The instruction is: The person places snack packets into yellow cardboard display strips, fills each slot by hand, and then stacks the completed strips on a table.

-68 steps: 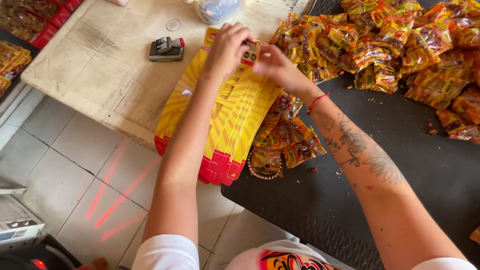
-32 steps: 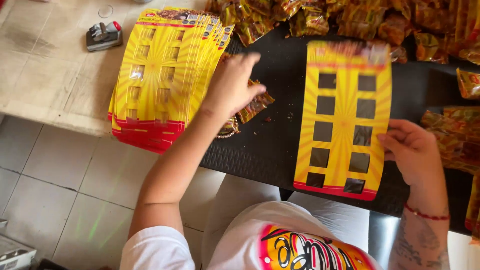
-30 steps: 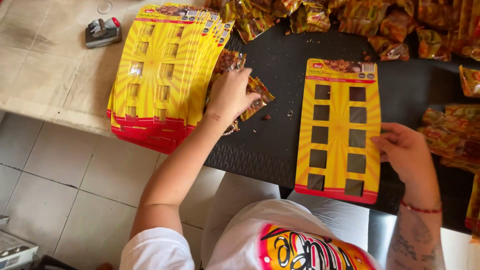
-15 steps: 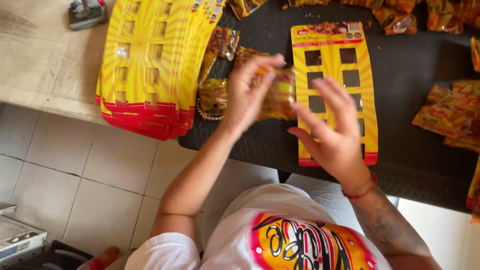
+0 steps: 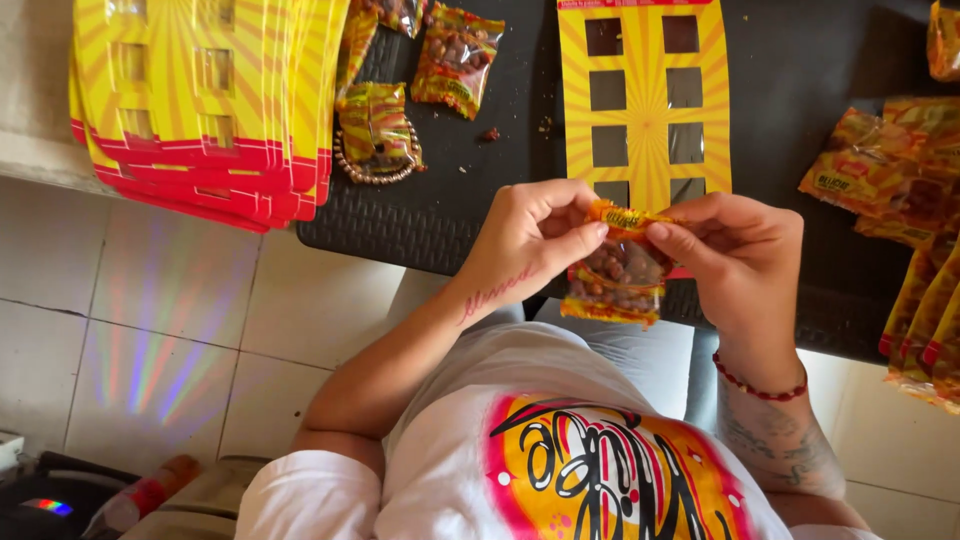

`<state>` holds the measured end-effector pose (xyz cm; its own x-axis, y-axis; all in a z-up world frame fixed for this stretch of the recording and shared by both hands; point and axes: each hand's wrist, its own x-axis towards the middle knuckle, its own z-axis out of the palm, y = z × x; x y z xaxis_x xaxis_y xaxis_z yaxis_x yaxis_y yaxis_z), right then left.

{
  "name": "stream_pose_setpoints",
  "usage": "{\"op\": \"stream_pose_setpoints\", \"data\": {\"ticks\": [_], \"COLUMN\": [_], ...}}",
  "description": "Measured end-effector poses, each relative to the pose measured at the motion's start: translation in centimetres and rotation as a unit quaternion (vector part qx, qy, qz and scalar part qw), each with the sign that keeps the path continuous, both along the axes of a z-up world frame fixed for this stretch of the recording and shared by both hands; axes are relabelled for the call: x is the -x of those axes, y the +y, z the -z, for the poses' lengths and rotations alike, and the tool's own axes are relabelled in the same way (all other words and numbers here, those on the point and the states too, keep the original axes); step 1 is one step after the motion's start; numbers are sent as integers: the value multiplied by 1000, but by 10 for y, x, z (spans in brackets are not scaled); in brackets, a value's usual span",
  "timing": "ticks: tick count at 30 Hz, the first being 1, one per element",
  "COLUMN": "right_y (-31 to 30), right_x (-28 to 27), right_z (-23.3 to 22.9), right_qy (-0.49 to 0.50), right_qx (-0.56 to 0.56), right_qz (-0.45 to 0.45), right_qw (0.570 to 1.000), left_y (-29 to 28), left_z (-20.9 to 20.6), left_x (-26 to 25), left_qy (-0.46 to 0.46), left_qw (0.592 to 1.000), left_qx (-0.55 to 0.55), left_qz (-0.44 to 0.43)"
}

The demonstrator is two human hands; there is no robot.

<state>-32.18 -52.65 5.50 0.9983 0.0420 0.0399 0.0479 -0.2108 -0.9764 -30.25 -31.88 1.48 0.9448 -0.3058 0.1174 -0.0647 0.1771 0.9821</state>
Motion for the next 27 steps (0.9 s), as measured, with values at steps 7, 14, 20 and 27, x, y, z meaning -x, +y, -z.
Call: {"op": "stream_pose_setpoints", "data": {"ticks": [7,14,20,27], "right_y": [-31,-42,-23,29], "right_x": [19,3,-19,19], "right_z": [20,70,69,47], "right_qy": [168,151,-94,-222], "right_qx": [21,118,307,358], "right_qz": [-115,-45,-6,-210], "right_qw": [979,980,947,883], "left_y": [5,-9,-17,14], "left_z": [6,24,29,30], "left_x": [35,21,0,-40], "left_qy": [-68,-133,-215,-270], "left_qw": [984,926,840,791], "left_qx": [-156,-353,-483,-526], "left_qz": [58,-23,-122,-160]}}
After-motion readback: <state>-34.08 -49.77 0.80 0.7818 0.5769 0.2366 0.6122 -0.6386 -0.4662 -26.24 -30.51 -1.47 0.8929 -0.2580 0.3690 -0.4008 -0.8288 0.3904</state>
